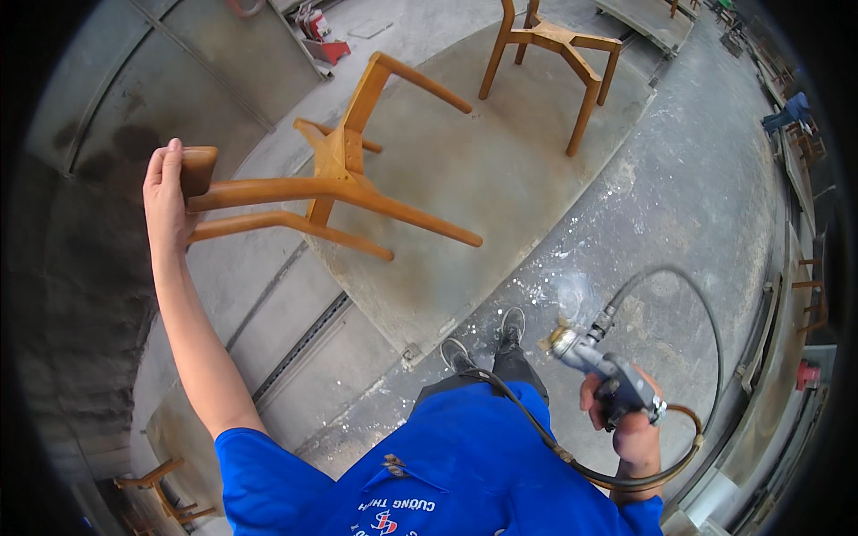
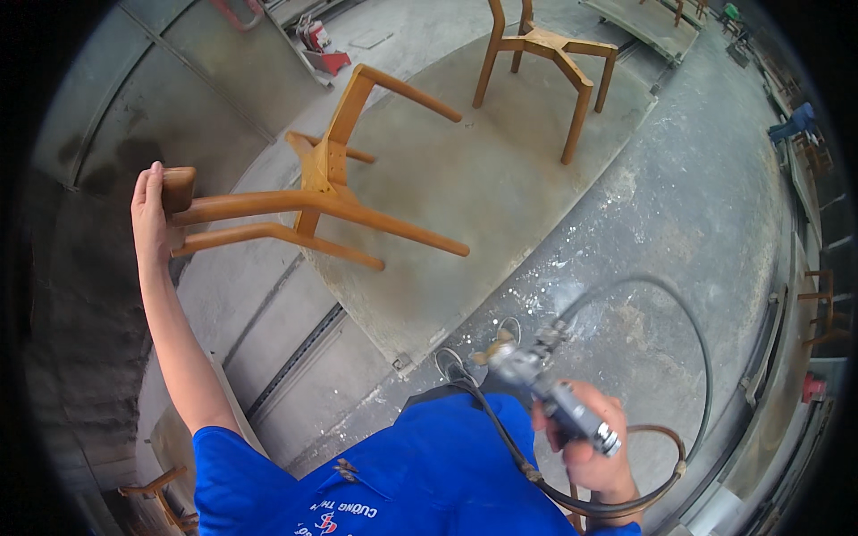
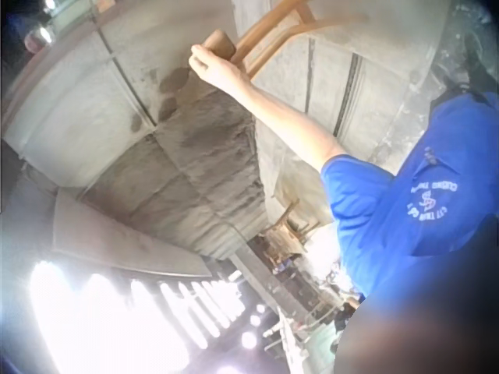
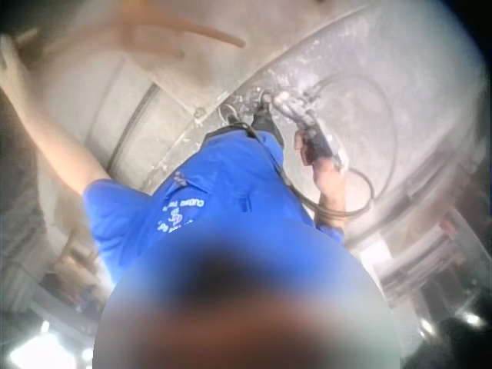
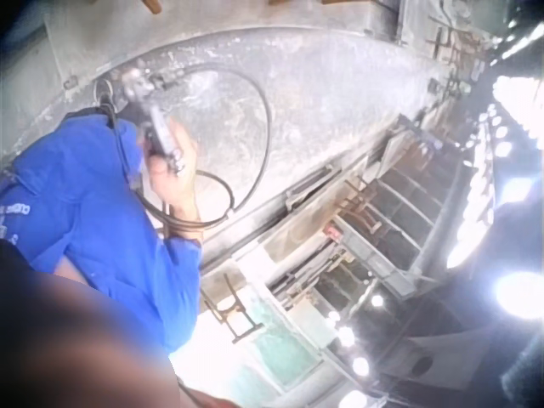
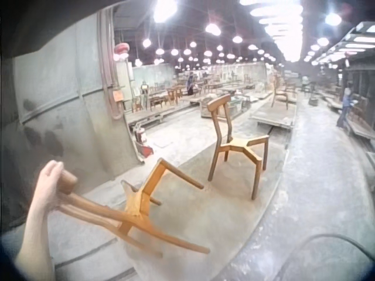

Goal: The person uses a spray gun to apply finish to wooden chairs in a factory. They rotate each chair by hand to coat all sides, then move to the next chair and repeat the process.

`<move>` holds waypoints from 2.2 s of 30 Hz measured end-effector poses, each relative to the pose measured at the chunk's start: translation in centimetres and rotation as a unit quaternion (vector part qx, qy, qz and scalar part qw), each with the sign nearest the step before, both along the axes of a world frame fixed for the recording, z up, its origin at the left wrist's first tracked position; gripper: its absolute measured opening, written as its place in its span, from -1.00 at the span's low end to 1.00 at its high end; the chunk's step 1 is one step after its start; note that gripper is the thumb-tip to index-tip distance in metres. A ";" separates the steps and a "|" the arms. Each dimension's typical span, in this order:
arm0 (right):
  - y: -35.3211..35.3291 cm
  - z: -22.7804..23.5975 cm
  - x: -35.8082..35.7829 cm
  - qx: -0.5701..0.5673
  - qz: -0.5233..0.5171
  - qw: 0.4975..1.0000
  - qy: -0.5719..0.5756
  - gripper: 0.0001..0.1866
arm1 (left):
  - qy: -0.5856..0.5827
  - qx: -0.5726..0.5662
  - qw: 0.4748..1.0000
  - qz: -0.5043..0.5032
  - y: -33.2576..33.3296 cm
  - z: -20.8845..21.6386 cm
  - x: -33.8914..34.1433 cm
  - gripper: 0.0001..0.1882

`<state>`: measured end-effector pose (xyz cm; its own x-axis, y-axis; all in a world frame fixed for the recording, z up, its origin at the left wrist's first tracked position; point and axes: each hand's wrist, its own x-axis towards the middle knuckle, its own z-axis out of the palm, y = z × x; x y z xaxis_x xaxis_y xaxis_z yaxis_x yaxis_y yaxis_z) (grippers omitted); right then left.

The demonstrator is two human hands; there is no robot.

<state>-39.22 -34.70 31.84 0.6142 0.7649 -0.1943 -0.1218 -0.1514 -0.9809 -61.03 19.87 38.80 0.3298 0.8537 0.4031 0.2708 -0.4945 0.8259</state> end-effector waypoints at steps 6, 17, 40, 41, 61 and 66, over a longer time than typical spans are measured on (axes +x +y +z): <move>2.3 3.5 0.6 0.091 0.126 0.983 -0.092 -0.01 | -0.006 -0.031 0.999 -0.034 -0.3 1.7 2.5 -0.65; 1.2 -6.2 4.4 -0.082 -0.062 0.994 -0.042 -0.30 | -0.046 -0.037 0.998 0.000 0.2 0.8 0.4 -0.70; 4.3 -9.4 29.8 -0.015 -0.117 0.993 -0.014 -0.32 | 0.440 -0.007 0.895 -0.067 -10.0 2.6 21.1 -0.66; 4.7 -8.9 32.1 -0.008 -0.111 0.994 -0.015 -0.31 | 0.460 0.032 0.883 -0.084 -10.8 2.5 23.9 -0.68; 22.0 -10.6 53.6 0.083 0.109 0.989 0.055 -0.06 | 0.376 0.349 0.779 0.360 11.7 4.8 25.1 -0.51; 28.0 -15.0 55.9 0.084 0.193 0.972 0.100 -0.07 | 0.444 0.451 0.686 0.358 12.9 1.8 24.0 -0.44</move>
<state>16.72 -6.67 16.81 0.2377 0.9623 -0.1326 -0.2790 -0.0631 -0.9582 -37.05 32.79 40.61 0.4136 0.4598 0.7858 0.9096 -0.1725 -0.3779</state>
